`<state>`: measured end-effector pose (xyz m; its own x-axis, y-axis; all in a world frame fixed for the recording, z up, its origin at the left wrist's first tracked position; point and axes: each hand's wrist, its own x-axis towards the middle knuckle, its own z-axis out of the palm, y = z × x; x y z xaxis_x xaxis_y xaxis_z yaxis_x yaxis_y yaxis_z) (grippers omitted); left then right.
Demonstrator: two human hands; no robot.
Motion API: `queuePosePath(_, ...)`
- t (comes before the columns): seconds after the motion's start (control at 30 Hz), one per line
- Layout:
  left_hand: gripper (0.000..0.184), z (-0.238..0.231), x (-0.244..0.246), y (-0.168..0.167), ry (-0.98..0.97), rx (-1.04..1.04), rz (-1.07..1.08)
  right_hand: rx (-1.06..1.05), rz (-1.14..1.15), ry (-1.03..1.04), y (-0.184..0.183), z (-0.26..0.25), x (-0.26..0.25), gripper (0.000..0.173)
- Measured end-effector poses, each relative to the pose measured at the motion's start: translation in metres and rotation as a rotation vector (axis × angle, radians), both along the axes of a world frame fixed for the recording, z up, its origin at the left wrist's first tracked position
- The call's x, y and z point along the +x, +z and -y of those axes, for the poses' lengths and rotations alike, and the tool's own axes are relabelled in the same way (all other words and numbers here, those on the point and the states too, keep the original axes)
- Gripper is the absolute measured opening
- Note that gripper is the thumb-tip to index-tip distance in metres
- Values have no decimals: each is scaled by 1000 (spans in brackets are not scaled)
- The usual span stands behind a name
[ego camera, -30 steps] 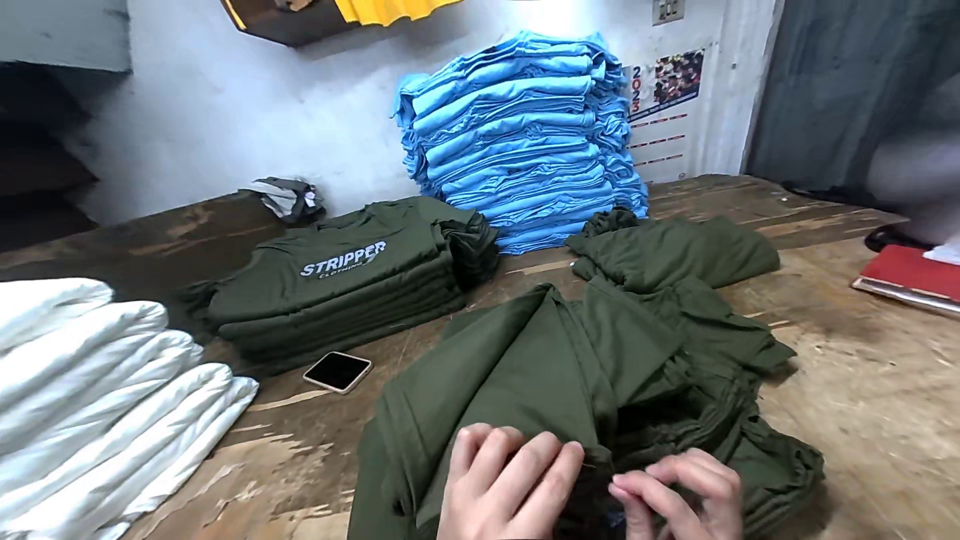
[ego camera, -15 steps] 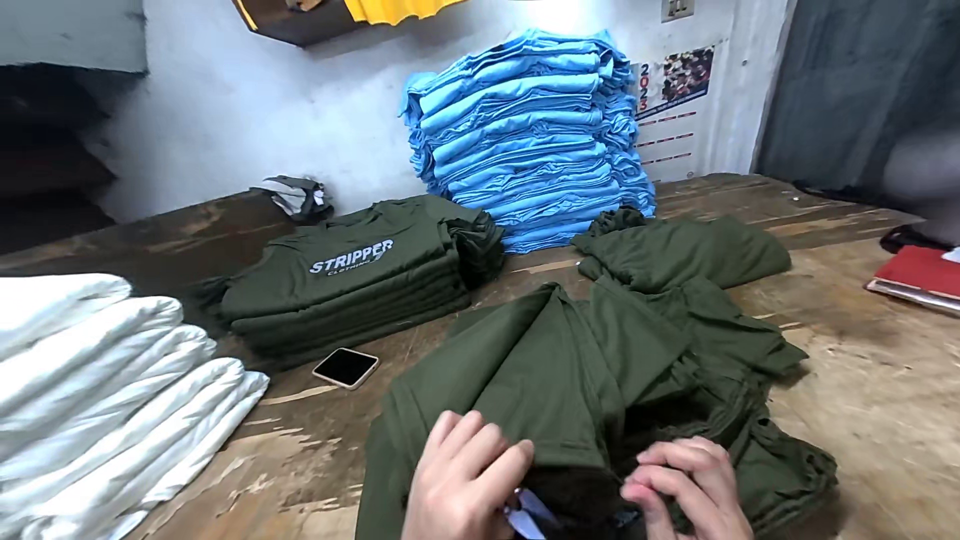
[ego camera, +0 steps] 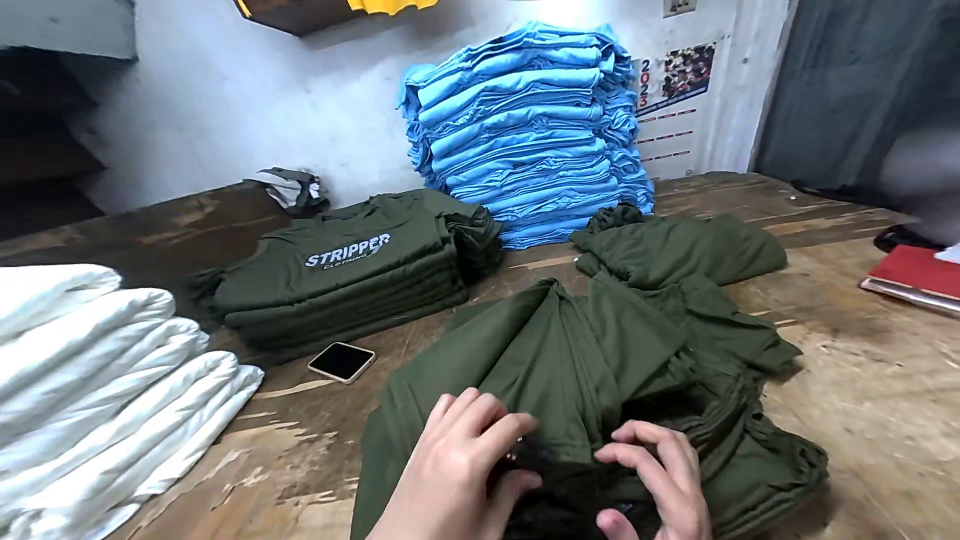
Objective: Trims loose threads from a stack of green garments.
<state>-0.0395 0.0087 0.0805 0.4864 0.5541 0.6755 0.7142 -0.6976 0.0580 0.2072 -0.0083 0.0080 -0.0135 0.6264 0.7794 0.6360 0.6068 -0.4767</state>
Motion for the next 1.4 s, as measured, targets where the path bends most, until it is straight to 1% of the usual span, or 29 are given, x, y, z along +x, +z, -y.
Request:
queuePosePath(0.03, 39, 4, 4, 3, -5, -31, 17, -13, -21, 3, -1, 1, -2, 63)
queuePosePath(0.07, 42, 8, 10, 6, -12, -42, 35, -9, -54, -3, -1, 2, -6, 54)
queuePosePath(0.13, 41, 14, 24, 8, -25, -21, 52, 34, -167, -5, -2, 3, -14, 21)
queuePosePath(0.17, 38, 15, 31, 8, -29, -5, 51, 60, -216, -2, -3, 4, -16, 13)
queuePosePath(0.23, 25, 15, 40, 8, -11, 69, 49, 89, -247, -18, -3, 7, -14, 11)
queuePosePath(0.33, 19, 16, 49, 9, 32, 187, 27, 108, -292, -65, -7, 10, -11, 13)
queuePosePath(0.4, 19, 20, 56, 8, 38, 190, -23, 116, -340, -89, -7, 10, -8, 14)
queuePosePath(0.5, 30, 12, 54, 2, 56, 120, -69, 63, -311, -69, -5, 7, 0, 11)
queuePosePath(0.57, 17, -3, 38, 3, 18, 50, -16, 28, -177, 25, -6, 1, 5, 31)
queuePosePath(0.6, 14, -9, 28, 6, -24, -12, 25, 12, -112, 75, -7, -1, 3, 39)
queuePosePath(0.63, 13, -14, 18, 11, -76, -83, 72, 4, -58, 112, -6, -3, 0, 39)
queuePosePath(0.67, 12, -18, 8, 16, -121, -143, 122, 6, -47, 145, -7, -4, -2, 29)
queuePosePath(0.73, 11, -27, -17, 25, -156, -213, 240, 4, -129, 293, -6, -4, 7, 10)
queuePosePath(0.77, 10, -30, -32, 28, -104, -198, 315, -3, -159, 391, -3, -3, 19, 6)
queuePosePath(0.8, 11, -31, -46, 31, 11, -142, 408, -19, -157, 474, 0, -1, 34, 4)
queuePosePath(0.83, 12, -32, -60, 32, 181, -69, 506, -51, -132, 529, 4, 1, 51, 5)
queuePosePath(0.9, 13, -32, -82, 33, 527, 16, 649, -209, 1, 538, 13, 10, 84, 5)
queuePosePath(0.93, 18, -32, -88, 31, 632, 38, 673, -331, 128, 515, 20, 14, 98, 7)
queuePosePath(0.97, 22, -30, -86, 29, 672, 55, 662, -451, 264, 483, 28, 17, 106, 9)
queuePosePath(1.0, 27, -24, -78, 26, 657, 65, 620, -544, 369, 445, 35, 19, 109, 14)
queuePosePath(1.03, 34, -16, -65, 21, 597, 61, 564, -590, 409, 393, 40, 22, 107, 19)
queuePosePath(1.07, 41, -8, -49, 15, 520, 50, 498, -571, 394, 325, 44, 24, 99, 21)
queuePosePath(1.1, 44, 0, -29, 10, 436, 33, 448, -497, 344, 253, 45, 25, 87, 21)
queuePosePath(1.13, 43, 7, -11, 6, 354, 1, 423, -388, 284, 197, 45, 25, 74, 20)
queuePosePath(1.2, 35, 15, 19, -3, 228, -65, 419, -121, 199, 130, 38, 16, 45, 34)
queuePosePath(1.27, 30, 13, 37, -15, 177, -62, 423, 85, 238, 24, 24, 1, 22, 44)
queuePosePath(1.3, 30, 10, 42, -21, 172, -39, 426, 180, 263, -32, 14, -8, 14, 38)
queuePosePath(1.33, 30, 7, 45, -27, 171, -20, 426, 267, 260, -56, 4, -16, 10, 27)
queuePosePath(1.4, 33, 7, 44, -34, 161, -8, 411, 320, 181, 29, -6, -18, 13, 15)
